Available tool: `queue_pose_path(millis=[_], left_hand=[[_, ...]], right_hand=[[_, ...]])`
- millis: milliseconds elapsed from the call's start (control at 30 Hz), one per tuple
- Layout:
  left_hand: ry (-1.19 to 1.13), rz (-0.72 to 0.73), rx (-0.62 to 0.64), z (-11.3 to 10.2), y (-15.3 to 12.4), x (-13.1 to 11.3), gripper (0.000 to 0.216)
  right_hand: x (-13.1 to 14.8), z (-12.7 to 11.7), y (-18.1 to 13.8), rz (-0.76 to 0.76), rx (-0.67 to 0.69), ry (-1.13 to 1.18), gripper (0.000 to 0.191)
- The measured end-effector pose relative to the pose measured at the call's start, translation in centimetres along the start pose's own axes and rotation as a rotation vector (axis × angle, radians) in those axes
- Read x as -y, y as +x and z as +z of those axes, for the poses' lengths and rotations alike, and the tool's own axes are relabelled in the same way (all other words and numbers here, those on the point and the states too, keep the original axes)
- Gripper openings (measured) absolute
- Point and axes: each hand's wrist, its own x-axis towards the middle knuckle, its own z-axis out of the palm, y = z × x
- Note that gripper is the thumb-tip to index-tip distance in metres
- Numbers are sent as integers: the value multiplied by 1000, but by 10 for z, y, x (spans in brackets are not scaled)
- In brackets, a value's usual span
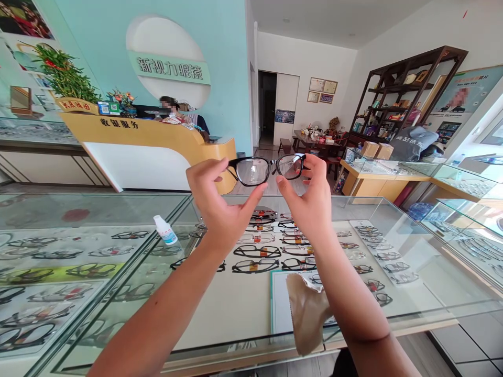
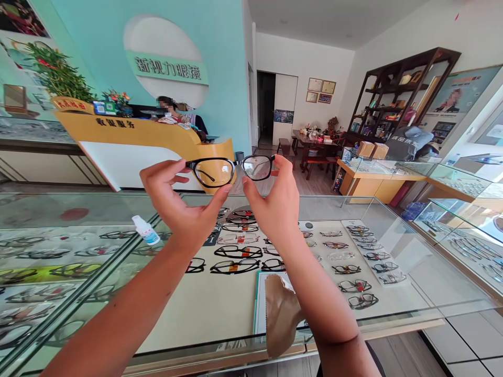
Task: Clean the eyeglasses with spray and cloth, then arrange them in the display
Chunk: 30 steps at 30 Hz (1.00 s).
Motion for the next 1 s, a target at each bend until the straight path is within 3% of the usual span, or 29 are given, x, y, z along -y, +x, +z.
queue_pose_path(millis=[267, 733, 1000], left_hand=[[-25, 15, -3, 0, 1, -2, 81], [-83, -211, 151, 1, 4, 23, 72], [-107, -226, 154, 2, 4, 30, 73]], right_hand=[[2, -1, 0, 23, 1, 9, 56], [3, -2, -2, -24, 20, -24, 58], [4, -3, -3, -38, 36, -43, 55]])
